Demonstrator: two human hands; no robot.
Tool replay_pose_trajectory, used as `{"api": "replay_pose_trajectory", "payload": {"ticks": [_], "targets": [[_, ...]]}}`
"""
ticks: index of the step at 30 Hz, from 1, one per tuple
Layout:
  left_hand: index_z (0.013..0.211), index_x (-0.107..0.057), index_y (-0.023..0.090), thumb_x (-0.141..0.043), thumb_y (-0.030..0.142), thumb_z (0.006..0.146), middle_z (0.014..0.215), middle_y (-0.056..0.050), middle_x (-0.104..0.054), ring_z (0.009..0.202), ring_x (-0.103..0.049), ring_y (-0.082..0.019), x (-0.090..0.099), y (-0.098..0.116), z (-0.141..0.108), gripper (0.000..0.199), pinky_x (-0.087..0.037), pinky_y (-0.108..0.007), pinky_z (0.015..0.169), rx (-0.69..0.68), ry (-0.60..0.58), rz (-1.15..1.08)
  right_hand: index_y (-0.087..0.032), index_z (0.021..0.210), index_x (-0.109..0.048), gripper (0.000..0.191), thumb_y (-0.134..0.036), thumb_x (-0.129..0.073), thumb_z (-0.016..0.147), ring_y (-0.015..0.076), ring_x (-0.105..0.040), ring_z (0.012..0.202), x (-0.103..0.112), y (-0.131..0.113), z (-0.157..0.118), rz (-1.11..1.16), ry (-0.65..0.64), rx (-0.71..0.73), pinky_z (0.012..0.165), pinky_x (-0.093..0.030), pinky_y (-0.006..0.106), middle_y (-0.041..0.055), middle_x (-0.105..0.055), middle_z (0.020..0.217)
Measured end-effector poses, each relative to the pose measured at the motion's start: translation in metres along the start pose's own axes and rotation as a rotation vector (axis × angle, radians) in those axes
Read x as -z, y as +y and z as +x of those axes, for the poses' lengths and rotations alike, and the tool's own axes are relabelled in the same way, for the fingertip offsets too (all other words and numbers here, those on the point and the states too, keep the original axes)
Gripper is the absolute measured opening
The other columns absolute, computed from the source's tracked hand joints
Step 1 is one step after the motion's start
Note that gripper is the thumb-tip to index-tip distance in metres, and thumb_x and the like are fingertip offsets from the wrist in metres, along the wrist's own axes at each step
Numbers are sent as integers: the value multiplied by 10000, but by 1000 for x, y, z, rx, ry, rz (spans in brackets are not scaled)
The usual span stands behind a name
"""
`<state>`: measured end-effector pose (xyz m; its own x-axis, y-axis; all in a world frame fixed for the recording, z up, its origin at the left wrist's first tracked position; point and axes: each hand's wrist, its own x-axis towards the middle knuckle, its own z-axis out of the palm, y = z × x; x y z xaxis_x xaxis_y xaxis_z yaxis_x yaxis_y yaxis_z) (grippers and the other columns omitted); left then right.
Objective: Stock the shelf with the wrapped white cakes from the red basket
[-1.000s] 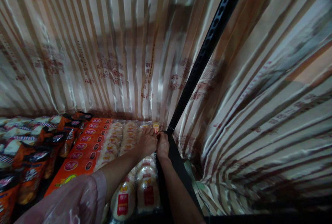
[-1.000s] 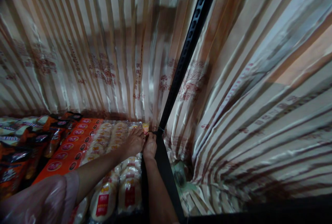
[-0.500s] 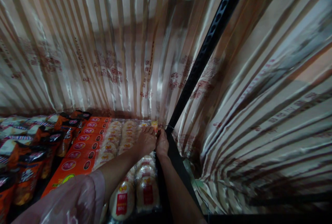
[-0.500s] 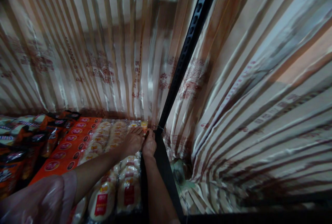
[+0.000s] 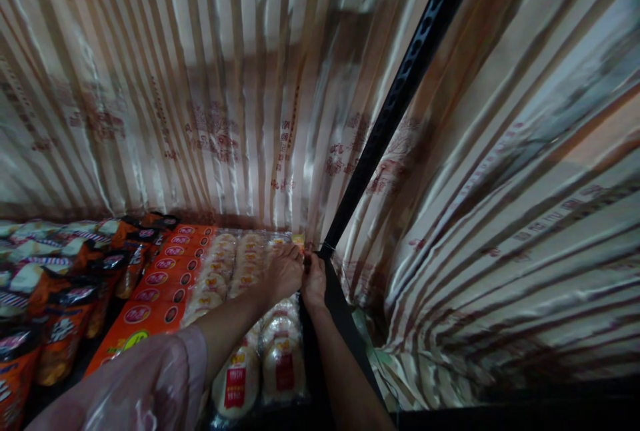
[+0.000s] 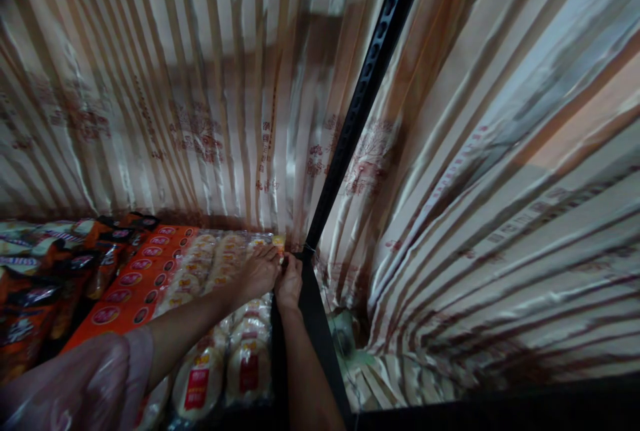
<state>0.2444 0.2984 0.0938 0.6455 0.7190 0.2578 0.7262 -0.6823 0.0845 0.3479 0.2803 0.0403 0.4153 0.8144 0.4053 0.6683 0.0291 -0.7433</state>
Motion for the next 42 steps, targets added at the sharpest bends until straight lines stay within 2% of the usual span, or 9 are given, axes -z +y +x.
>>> {"api": "replay_pose_trajectory", "payload": {"ticks": [4,7,14,21,27,32,42], "targets": [[1208,-535,47,-392,159,866,1310,-177,-503,1270,-396,-242,4,7,-2,388,-250,-381,1087,10,-62,-28,-146,1002,-608,303,-210,-457,747,144,-563,647,5,-2,-4,-1,0,-48,672,-489,294,91,-557,944],[1193,-541,56,-369,141,866,1316,-177,-495,1272,-395,-233,8,15,-5,379,-241,-379,1092,31,-69,-57,-123,990,-617,306,-221,-443,758,161,-573,688,12,-4,-9,-40,15,-44,689,-485,302,113,-575,946],[1155,-549,87,-306,90,876,1240,-138,-556,1217,-456,-203,19,37,-20,369,-306,-370,1084,48,-123,-153,-137,919,-631,274,-170,-407,764,186,-592,820,35,-16,-28,-39,18,1,724,-474,275,114,-625,911],[1178,-554,47,-341,76,849,1249,-174,-558,1242,-447,-253,39,64,-50,393,-319,-368,1088,47,-153,-210,-106,913,-642,290,-161,-409,750,211,-622,832,58,-28,-59,-95,1,-40,722,-477,287,147,-656,924],[1133,-579,23,-389,81,825,1193,-206,-583,1191,-492,-281,54,83,-75,367,-353,-400,1059,5,-156,-242,-133,898,-652,281,-181,-411,762,206,-632,806,78,-34,-85,-107,-19,-49,712,-476,279,124,-675,889],[1140,-572,60,-381,88,833,1192,-168,-585,1106,-547,-226,56,94,-100,362,-435,-338,980,14,-188,-289,-123,901,-653,300,-208,-395,774,208,-628,791,93,-40,-109,-114,-60,-65,713,-475,286,126,-670,877],[1166,-565,59,-334,71,849,1255,-173,-553,1163,-523,-237,60,119,-140,392,-428,-348,1022,7,-150,-342,-144,967,-645,352,-191,-386,732,202,-617,848,112,-47,-153,-58,-36,-109,767,-476,289,106,-668,929]]}}
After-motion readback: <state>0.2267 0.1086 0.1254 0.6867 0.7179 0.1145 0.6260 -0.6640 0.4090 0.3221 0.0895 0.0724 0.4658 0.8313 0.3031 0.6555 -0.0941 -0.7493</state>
